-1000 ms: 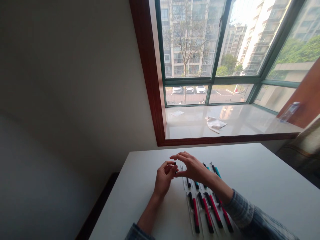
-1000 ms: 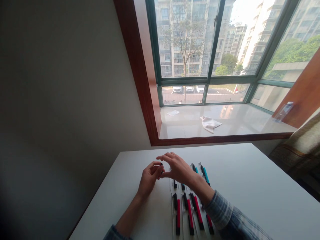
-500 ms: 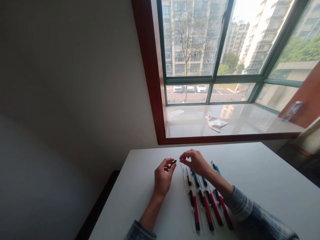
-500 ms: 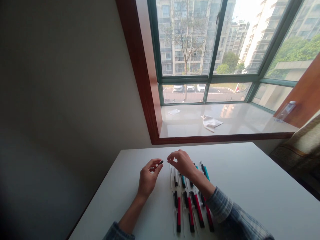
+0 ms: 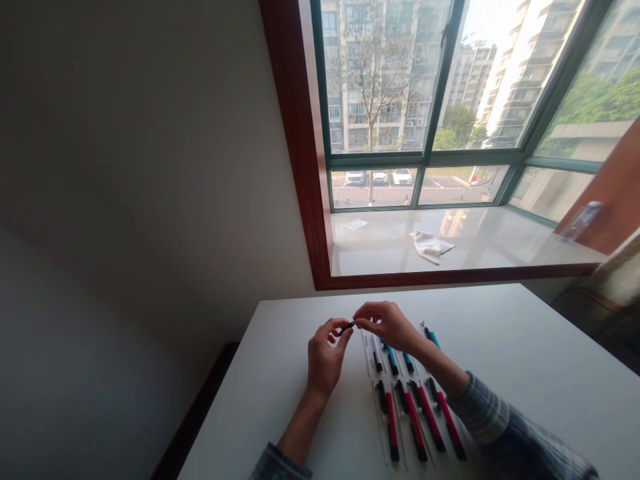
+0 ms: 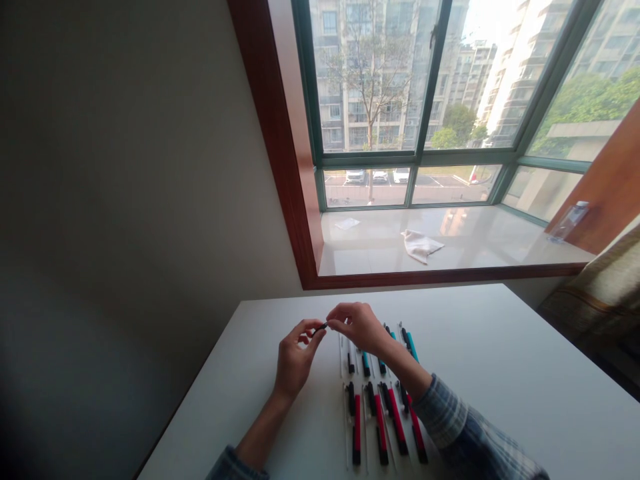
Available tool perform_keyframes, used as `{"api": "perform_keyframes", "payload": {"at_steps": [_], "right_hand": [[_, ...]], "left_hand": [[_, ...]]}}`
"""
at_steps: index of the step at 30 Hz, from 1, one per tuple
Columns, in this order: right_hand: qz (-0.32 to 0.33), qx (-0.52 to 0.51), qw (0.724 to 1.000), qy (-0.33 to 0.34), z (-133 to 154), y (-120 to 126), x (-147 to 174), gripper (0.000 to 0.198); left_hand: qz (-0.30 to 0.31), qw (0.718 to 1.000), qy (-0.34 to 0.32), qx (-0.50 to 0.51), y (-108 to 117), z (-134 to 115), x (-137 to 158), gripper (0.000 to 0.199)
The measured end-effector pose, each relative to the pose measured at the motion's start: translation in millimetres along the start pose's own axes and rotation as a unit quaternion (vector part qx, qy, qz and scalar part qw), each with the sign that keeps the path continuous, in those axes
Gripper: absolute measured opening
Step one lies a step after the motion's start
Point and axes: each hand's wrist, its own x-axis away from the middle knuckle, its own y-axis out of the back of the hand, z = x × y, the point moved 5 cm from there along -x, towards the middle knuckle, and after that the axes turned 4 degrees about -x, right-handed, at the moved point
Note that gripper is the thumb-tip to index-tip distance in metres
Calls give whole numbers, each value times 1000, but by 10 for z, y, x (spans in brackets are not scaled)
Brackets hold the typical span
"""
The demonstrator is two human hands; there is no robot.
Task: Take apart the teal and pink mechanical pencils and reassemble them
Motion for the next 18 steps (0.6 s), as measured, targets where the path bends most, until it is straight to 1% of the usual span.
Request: {"api": "perform_keyframes", "payload": {"at_steps": [3,7,10,15,18], "right_hand": [[-5,45,999,2,32,18,12,14],[11,28,999,39,101,47,18,14],[15,23,999,39,112,69,18,17],[11,97,995,15,90,57,20,19],[11,143,990,16,89,41,23,27]], "left_hand": [[3,1000,7,1,-2,4,-4,20],[26,998,30,38,-20,10,-17,24],[37,998,31,48,-30,4,-22,25],[18,1000,11,15,-13,-4,-19,21],[11,1000,-3,0,-1,-28,-10,19]]}}
